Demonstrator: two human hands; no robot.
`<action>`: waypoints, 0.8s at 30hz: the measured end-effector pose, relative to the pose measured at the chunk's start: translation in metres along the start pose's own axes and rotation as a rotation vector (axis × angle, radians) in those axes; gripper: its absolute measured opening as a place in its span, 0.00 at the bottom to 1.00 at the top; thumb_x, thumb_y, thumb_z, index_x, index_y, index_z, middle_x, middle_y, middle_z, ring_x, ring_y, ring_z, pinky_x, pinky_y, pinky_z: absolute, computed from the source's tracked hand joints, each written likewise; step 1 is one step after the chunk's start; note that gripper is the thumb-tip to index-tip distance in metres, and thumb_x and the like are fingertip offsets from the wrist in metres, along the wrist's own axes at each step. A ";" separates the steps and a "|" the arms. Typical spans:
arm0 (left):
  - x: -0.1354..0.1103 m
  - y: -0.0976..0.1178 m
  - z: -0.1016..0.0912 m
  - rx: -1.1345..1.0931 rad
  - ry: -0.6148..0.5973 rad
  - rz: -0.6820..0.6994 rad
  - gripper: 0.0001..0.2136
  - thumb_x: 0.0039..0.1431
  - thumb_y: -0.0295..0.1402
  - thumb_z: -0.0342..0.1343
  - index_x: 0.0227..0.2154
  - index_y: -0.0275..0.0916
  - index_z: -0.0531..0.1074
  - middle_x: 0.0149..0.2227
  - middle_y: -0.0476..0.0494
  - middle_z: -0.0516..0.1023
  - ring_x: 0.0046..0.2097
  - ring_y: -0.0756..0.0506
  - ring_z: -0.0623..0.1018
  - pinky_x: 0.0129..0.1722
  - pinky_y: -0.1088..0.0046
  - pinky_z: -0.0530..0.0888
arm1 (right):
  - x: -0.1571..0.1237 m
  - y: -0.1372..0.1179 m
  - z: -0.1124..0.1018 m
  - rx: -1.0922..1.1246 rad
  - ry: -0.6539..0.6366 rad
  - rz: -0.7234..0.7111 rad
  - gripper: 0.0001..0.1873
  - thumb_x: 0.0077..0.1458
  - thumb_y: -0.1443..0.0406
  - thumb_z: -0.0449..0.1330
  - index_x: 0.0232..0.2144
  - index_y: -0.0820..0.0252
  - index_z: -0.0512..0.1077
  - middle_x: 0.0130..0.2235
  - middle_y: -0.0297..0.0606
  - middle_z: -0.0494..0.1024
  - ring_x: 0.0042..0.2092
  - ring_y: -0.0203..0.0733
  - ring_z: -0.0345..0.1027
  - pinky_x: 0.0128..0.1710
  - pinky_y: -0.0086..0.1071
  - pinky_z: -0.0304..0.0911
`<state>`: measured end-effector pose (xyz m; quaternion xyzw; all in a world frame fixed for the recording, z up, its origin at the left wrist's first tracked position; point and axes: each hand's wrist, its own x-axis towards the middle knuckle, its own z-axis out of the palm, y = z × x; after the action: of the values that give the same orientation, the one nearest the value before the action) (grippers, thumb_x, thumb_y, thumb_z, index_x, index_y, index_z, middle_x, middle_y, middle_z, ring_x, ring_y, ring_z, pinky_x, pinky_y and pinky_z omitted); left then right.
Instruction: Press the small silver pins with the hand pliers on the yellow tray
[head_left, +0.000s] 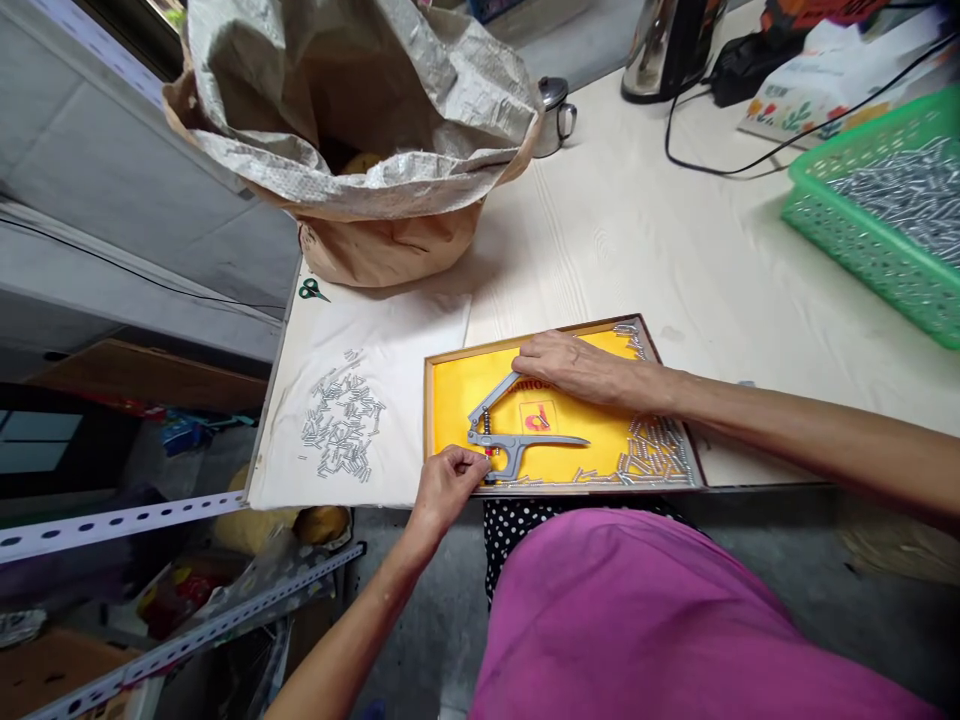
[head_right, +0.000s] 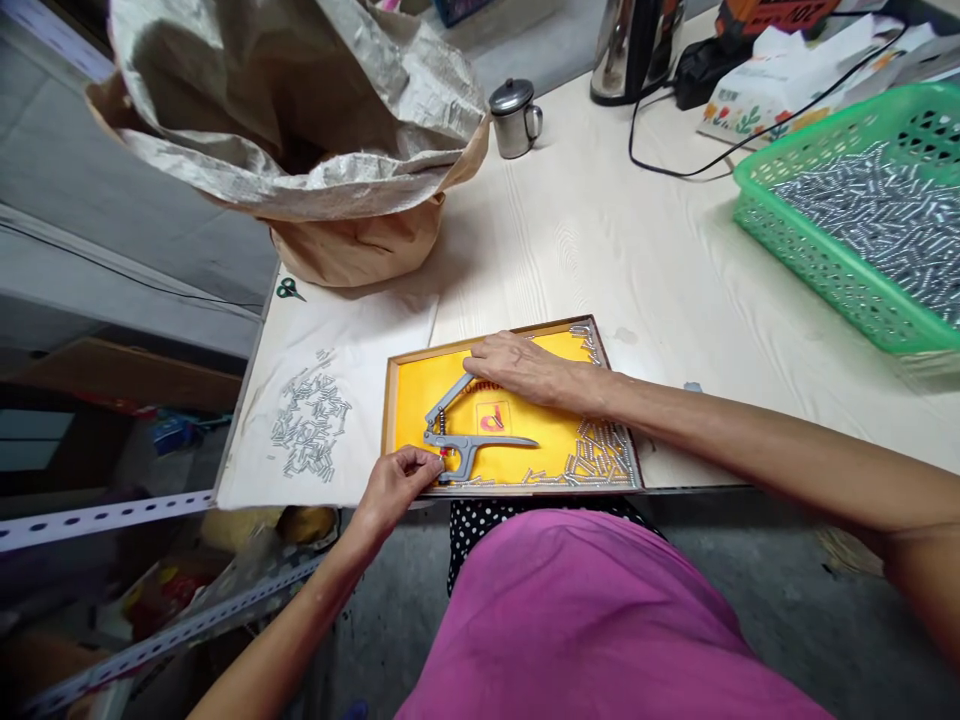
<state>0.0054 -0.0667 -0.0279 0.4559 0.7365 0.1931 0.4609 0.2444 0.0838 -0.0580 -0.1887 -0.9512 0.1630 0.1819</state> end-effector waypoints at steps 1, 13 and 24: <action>0.001 0.000 0.000 -0.007 -0.010 -0.020 0.16 0.44 0.46 0.63 0.25 0.35 0.77 0.25 0.45 0.78 0.28 0.48 0.73 0.29 0.74 0.67 | 0.001 0.000 0.000 0.004 -0.002 -0.006 0.13 0.69 0.67 0.41 0.36 0.58 0.64 0.35 0.38 0.68 0.37 0.41 0.56 0.41 0.36 0.52; 0.002 0.006 -0.002 -0.009 -0.130 -0.102 0.15 0.43 0.44 0.61 0.20 0.36 0.71 0.19 0.52 0.69 0.23 0.53 0.65 0.25 0.76 0.60 | -0.002 -0.004 0.010 -0.074 0.007 0.031 0.11 0.68 0.67 0.44 0.37 0.58 0.65 0.36 0.38 0.69 0.40 0.42 0.57 0.45 0.37 0.50; 0.003 0.000 -0.003 0.092 -0.150 -0.052 0.13 0.45 0.43 0.61 0.21 0.35 0.74 0.20 0.50 0.71 0.24 0.51 0.67 0.26 0.76 0.62 | -0.005 -0.021 0.004 -0.113 0.027 0.109 0.13 0.68 0.68 0.43 0.36 0.59 0.66 0.37 0.39 0.71 0.39 0.43 0.59 0.42 0.36 0.49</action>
<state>0.0022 -0.0635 -0.0275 0.4705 0.7195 0.1125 0.4984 0.2407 0.0620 -0.0549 -0.2525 -0.9446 0.1160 0.1746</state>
